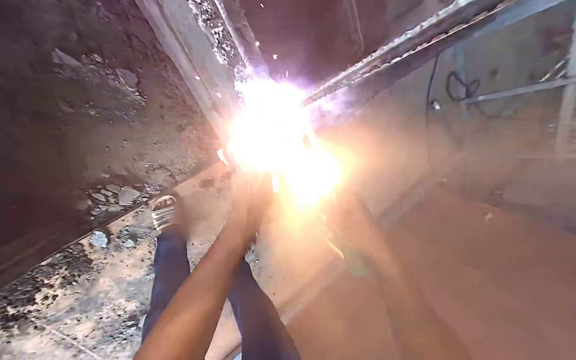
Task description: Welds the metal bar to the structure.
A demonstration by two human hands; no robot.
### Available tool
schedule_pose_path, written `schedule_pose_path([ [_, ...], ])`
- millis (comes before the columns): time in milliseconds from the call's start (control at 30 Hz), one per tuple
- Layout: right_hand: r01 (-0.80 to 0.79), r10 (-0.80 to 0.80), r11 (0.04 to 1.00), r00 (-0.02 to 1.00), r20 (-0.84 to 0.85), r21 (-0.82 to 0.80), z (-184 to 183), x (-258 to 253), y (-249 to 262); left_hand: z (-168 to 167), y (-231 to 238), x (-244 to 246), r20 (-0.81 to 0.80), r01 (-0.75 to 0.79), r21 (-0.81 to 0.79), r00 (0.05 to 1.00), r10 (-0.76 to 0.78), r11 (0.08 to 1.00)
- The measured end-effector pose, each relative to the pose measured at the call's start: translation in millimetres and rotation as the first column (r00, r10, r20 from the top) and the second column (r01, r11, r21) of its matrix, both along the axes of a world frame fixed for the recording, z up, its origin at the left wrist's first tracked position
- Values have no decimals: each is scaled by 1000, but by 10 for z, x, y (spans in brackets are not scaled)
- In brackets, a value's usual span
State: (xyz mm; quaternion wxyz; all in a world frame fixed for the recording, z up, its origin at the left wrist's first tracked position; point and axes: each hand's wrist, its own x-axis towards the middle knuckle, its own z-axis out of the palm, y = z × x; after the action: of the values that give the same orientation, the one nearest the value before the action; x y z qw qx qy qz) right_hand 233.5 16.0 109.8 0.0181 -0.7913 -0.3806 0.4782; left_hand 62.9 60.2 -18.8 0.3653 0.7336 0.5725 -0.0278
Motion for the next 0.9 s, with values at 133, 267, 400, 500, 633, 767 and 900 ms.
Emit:
schedule_pose_path([
  [133, -22, 22, 1000, 1000, 5, 12, -1, 13, -6, -89, -65, -3, 10, -5, 108, 1000, 4, 994],
  [267, 2, -2, 1000, 1000, -16, -5, -56, 27, -3, -134, -9, 47, 37, -74, 158, 997, 69, 985],
  [400, -10, 10, 1000, 1000, -21, 5, -56, 29, -5, -121, -5, 37, 32, -57, 129, 998, 53, 990],
  [500, -8, 9, 999, 1000, -27, 39, 42, -13, -6, 35, -274, -201, 169, -49, -274, 981, 98, 960],
  [633, -46, 51, 994, 998, 47, -101, 128, 19, 1, 242, -472, -511, 229, 90, -539, 972, 43, 837],
  [767, -37, 38, 999, 999, -7, 27, 36, -1, -2, 49, -354, -284, 202, -69, -369, 967, 153, 927],
  [900, -17, 18, 999, 999, -26, 27, -56, 28, -13, -154, -74, 13, 80, -69, 175, 995, 56, 982],
])
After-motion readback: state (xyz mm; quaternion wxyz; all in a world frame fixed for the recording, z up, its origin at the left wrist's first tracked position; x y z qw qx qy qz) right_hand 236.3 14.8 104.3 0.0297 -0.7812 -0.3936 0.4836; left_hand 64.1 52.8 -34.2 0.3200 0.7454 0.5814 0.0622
